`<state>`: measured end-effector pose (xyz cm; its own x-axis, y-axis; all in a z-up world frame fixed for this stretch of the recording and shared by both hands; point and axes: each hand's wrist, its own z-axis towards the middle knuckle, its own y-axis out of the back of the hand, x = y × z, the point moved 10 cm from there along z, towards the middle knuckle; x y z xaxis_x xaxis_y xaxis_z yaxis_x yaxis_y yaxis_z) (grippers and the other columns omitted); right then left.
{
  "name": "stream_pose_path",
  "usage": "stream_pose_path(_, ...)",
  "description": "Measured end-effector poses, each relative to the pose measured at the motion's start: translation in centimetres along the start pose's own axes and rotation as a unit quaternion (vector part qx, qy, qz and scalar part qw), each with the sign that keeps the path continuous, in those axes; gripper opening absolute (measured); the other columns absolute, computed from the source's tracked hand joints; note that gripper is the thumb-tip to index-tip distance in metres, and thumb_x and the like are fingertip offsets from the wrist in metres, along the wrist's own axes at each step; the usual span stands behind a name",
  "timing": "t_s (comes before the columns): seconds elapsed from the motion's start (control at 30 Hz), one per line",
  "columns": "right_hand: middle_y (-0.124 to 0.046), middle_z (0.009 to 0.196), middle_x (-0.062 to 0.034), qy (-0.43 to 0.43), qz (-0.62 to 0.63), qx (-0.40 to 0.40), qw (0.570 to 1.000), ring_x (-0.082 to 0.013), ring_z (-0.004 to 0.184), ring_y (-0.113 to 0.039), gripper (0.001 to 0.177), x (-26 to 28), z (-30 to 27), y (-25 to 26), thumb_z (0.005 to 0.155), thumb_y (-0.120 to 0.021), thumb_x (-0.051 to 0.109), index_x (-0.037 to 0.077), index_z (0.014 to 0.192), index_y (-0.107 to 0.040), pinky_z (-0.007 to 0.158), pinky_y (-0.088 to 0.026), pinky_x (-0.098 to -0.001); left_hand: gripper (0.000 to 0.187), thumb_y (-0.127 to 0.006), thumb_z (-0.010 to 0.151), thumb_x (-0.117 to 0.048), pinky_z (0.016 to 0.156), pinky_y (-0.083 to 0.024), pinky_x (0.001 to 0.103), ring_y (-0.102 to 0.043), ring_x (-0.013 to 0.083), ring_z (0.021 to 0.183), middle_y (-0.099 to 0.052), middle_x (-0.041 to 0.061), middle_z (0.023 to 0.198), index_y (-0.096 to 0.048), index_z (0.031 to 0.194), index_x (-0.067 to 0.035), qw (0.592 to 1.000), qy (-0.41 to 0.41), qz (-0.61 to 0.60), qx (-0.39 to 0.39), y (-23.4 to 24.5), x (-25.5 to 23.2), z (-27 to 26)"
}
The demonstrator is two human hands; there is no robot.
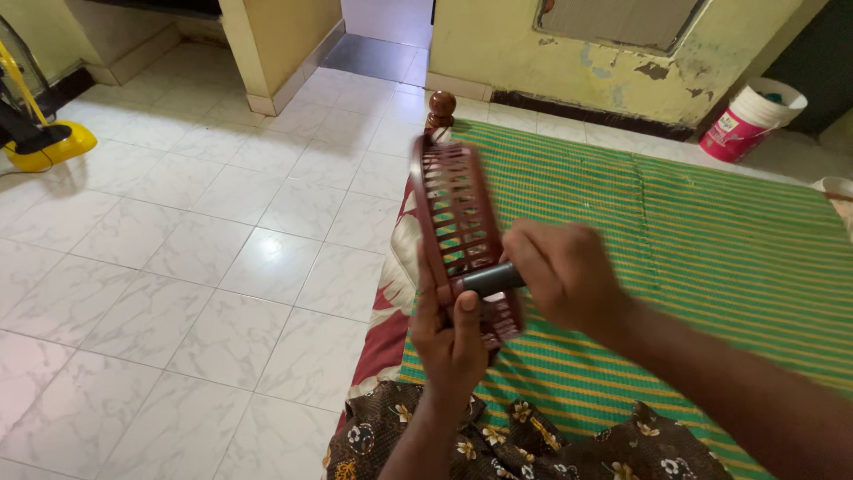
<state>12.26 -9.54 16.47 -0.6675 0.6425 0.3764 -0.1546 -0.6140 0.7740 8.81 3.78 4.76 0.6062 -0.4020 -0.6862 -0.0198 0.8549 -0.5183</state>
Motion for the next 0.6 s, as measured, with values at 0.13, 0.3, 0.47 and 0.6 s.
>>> stream_pose_path(0.13, -0.052, 0.060, -0.0074, -0.256, 0.114, 0.091, 0.956, -0.0266, 0.055, -0.052, 0.042, -4.3, -2.2, -3.1, 0.107, -0.048, 0.034, 0.009, 0.077, -0.062, 0.052, -0.043, -0.0393, 0.070, -0.066, 0.106, -0.019, 0.080, -0.054, 0.022, -0.066, 0.0053, 0.091, -0.072, 0.006, 0.108, -0.030, 0.161, 0.006, 0.980, -0.103, 0.165, 0.032, -0.2, -2.3, -0.5)
stream_pose_path(0.3, -0.060, 0.072, -0.0057, 0.260, -0.237, -0.023, 0.936, -0.0247, 0.062, -0.059, 0.032, 6.2, -1.8, 1.3, 0.101, -0.057, 0.036, 0.009, 0.086, -0.064, 0.057, -0.045, -0.0397, 0.068, -0.062, 0.108, -0.018, 0.074, -0.049, 0.022, -0.057, 0.0063, 0.085, -0.065, 0.004, 0.101, -0.035, 0.165, 0.008, 0.995, 0.071, -0.066, -0.010, 0.6, 1.5, 0.1)
stream_pose_path(0.47, -0.058, 0.068, -0.0050, 0.206, -0.149, -0.003, 0.967, -0.0243, 0.060, -0.059, 0.028, 5.3, 0.0, 1.3, 0.099, -0.058, 0.028, 0.012, 0.076, -0.061, 0.061, -0.047, -0.0410, 0.069, -0.060, 0.106, -0.020, 0.081, -0.052, 0.023, -0.061, 0.0081, 0.091, -0.069, 0.004, 0.105, -0.030, 0.162, 0.004, 0.999, 0.038, -0.025, -0.010, 0.1, 1.0, -0.2)
stream_pose_path(0.6, -0.062, 0.065, -0.0053, -0.314, 0.122, 0.147, 0.930, -0.0215, 0.057, -0.058, 0.037, -3.9, -1.6, -2.6, 0.105, -0.053, 0.036, 0.012, 0.083, -0.072, 0.055, -0.048, -0.0381, 0.072, -0.066, 0.107, -0.022, 0.075, -0.055, 0.021, -0.062, 0.0047, 0.082, -0.067, 0.001, 0.096, -0.027, 0.161, 0.004, 0.993, -0.064, 0.100, 0.027, -1.1, -1.3, -1.0)
